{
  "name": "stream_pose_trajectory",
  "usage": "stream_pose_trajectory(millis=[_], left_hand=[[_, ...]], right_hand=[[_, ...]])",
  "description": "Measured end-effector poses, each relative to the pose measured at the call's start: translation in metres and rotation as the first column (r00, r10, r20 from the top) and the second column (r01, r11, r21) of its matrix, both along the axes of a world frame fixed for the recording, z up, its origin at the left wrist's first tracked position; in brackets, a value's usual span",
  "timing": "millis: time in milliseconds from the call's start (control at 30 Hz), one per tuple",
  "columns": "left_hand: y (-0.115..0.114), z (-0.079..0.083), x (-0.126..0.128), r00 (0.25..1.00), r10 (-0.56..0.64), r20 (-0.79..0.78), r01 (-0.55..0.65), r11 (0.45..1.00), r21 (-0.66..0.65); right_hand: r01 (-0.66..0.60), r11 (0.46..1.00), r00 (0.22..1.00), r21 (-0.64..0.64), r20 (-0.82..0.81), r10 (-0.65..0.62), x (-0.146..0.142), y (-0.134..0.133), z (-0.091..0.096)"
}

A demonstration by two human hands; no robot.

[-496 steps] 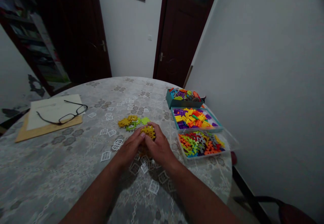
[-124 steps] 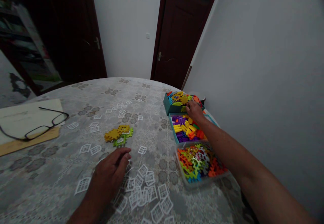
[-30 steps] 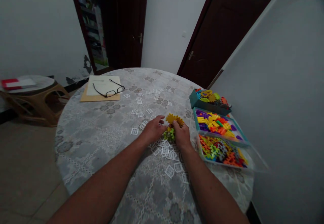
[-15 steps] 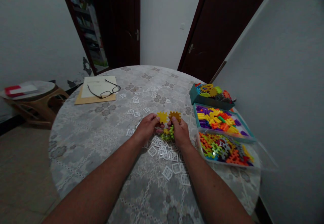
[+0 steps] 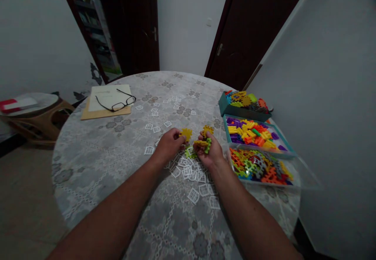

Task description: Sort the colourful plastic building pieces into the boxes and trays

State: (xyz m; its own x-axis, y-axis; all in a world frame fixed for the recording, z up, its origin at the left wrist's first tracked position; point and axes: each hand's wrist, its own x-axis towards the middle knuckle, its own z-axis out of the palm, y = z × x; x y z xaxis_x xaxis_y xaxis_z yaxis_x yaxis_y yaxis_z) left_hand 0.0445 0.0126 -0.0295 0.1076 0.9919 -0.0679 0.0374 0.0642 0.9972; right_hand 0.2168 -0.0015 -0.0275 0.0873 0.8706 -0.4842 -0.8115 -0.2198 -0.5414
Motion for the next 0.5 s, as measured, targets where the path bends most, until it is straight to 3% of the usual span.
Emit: stream_pose_trajectory(millis=[100,167,333,500], left_hand=[[-0.008,0.003,0.003,0.963,0.025,-0.268,0.026,0.983,0.184],[-0.013,0.006,0.005,0.931,0.045,-0.362,0.065,0.957,0.284],[-0.022,0.015,0.007,0.939,0.022,-0.344,0.117,0.919,0.376],[-0.028,0.018,0.008,0.95,-0.08,-0.303,0.204,0.892,0.403]], right_hand=[[0.008,1.0,1.0,-0.013,0.023,-0.007,-0.004,0.0,-0.004],[0.012,1.0,0.999,-0.008,0.039,-0.012,-0.006,0.001,-0.006],[0.078,0.996,0.988,-0.046,0.14,-0.07,-0.011,0.0,-0.008],[0.11,0.994,0.957,0.01,0.268,-0.108,-0.012,0.001,-0.014]])
